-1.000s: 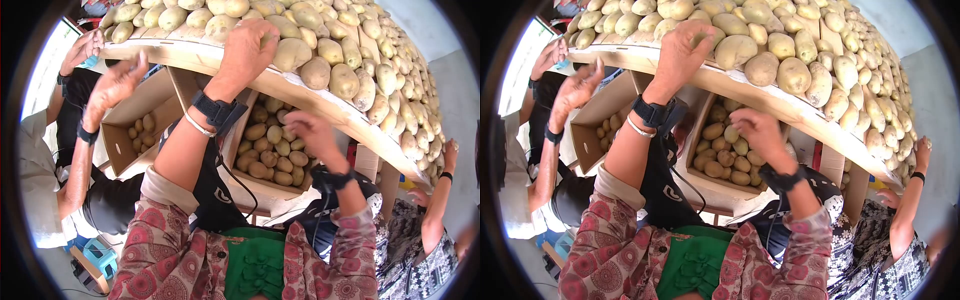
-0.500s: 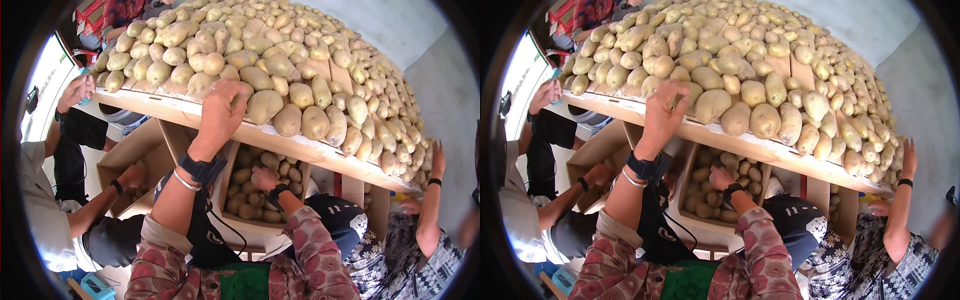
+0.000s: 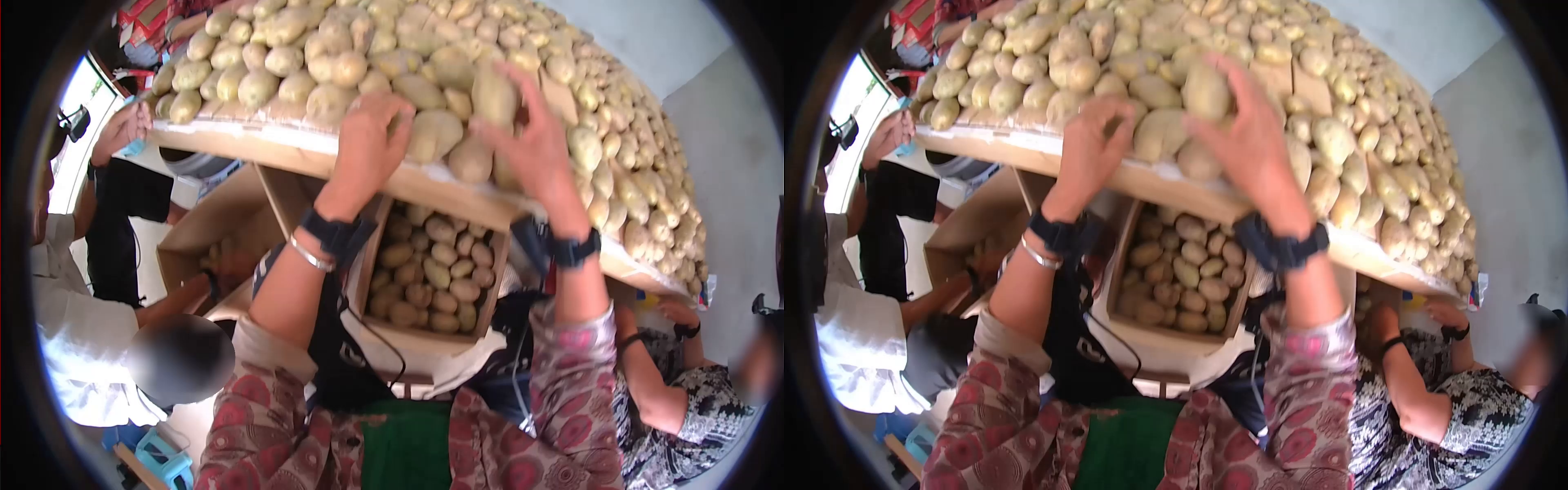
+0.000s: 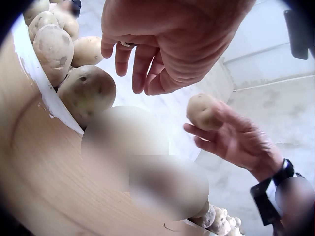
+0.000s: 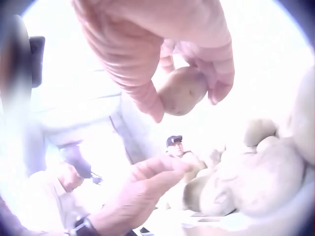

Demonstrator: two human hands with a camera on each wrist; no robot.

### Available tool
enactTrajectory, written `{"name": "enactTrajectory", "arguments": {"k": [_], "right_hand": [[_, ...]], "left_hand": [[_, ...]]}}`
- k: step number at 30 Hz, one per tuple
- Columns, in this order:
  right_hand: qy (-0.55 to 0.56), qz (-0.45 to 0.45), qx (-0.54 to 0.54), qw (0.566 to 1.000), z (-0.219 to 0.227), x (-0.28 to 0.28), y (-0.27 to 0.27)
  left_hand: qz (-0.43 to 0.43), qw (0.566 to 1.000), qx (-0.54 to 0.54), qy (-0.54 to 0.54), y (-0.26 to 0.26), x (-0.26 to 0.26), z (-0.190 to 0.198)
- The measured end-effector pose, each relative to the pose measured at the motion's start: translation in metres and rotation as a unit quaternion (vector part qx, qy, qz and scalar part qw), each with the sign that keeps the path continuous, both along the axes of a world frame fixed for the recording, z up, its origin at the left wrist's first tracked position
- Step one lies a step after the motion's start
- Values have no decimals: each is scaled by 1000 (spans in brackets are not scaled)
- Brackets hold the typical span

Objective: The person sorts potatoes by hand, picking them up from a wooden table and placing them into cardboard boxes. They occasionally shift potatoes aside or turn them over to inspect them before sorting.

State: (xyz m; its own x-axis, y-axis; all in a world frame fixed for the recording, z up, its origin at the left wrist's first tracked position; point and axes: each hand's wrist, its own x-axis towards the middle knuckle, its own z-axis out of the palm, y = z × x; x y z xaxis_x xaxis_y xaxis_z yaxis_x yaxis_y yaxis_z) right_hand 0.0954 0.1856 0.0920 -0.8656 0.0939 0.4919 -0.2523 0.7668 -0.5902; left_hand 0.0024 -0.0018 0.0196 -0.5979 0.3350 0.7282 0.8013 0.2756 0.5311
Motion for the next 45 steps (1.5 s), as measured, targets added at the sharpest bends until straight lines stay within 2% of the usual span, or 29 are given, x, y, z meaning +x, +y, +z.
{"name": "enactTrajectory", "arguments": {"k": [1, 3, 4, 6, 9, 10, 13, 14, 15, 17, 18, 19, 20, 21, 22, 24, 25, 26, 27, 30, 33, 34, 36, 38, 40, 41, 43, 44, 45], "right_hand": [[-15, -2, -8, 1000, -14, -12, 7], [41, -48, 226, 972, -44, -32, 21], [31, -46, 221, 974, -51, -32, 24], [-77, -15, 230, 970, -53, -33, 25], [-112, -12, 176, 978, -41, -29, 23], [-7, -16, 176, 984, -46, -25, 20], [57, 8, 106, 993, -24, 8, -1], [-13, -13, 15, 1000, -23, 26, -9], [-122, 23, -80, 989, -31, 42, -1], [-333, 61, -235, 911, -62, 66, 16], [-438, 63, -293, 848, -85, 77, 18], [-506, 56, -227, 830, -112, 85, 20], [-476, 137, -150, 856, -151, 94, 33], [-415, 164, 30, 894, -224, 102, 58], [-333, 180, 214, 900, -280, 100, 81], [-238, 194, 374, 875, -287, 110, 85], [-286, 58, 307, 906, -319, 111, 81], [-329, -75, 224, 914, -344, 109, 73], [-324, -84, 223, 915, -339, 107, 68], [-388, -157, 293, 859, -325, 103, 45], [-382, -176, 280, 863, -344, 96, 48], [-380, -180, 276, 864, -329, 91, 47], [-446, -129, 245, 851, -301, 87, 54], [-442, -125, 235, 857, -300, 89, 62], [-429, -107, 226, 868, -295, 83, 64], [-441, -57, 81, 892, -293, 83, 63], [-443, 37, -161, 881, -275, 85, 48], [-437, 81, -254, 859, -264, 84, 31], [-422, 126, -248, 863, -249, 82, 13]], "left_hand": [[1, 1000, 7, 2, 2, 0, -1], [-1, 1000, 4, 5, 5, -5, -3], [-2, 1000, 4, 17, 3, -2, -5], [-11, 1000, -14, 3, 3, -2, -2], [-10, 999, -28, -19, 1, 0, -4], [-7, 1000, -24, -17, 2, -2, -5], [-13, 1000, -10, -25, 3, -5, -8], [-14, 999, -8, -34, 2, -4, -10], [-3, 999, -14, -45, 1, -3, -9], [9, 999, -21, -49, 1, -4, -4], [18, 999, -12, -45, 1, -1, -1], [26, 999, -3, -43, 1, 2, 0], [23, 999, -3, -43, 2, 4, -1], [23, 999, -19, -14, 1, 3, -3], [22, 999, -31, 24, 3, -2, -1], [22, 999, -25, 16, 4, 0, -2], [11, 1000, -21, -2, 6, 1, 1], [4, 1000, -12, 10, 8, 1, 3], [5, 1000, -6, -2, 9, 2, 4], [-2, 1000, -5, -12, 12, 2, 5], [-12, 1000, -1, -18, 14, 5, 7], [-19, 1000, 6, -25, 14, 4, 6], [-29, 999, 15, -33, 15, 6, 4], [-16, 998, 18, -58, 15, 7, 7], [-15, 999, 12, -31, 17, 4, 5], [-17, 1000, 4, -8, 16, 3, 4], [-20, 1000, 13, -14, 20, 4, 3], [-25, 1000, 9, -6, 22, 4, 3], [-28, 1000, 4, 2, 22, 3, 3]]}}
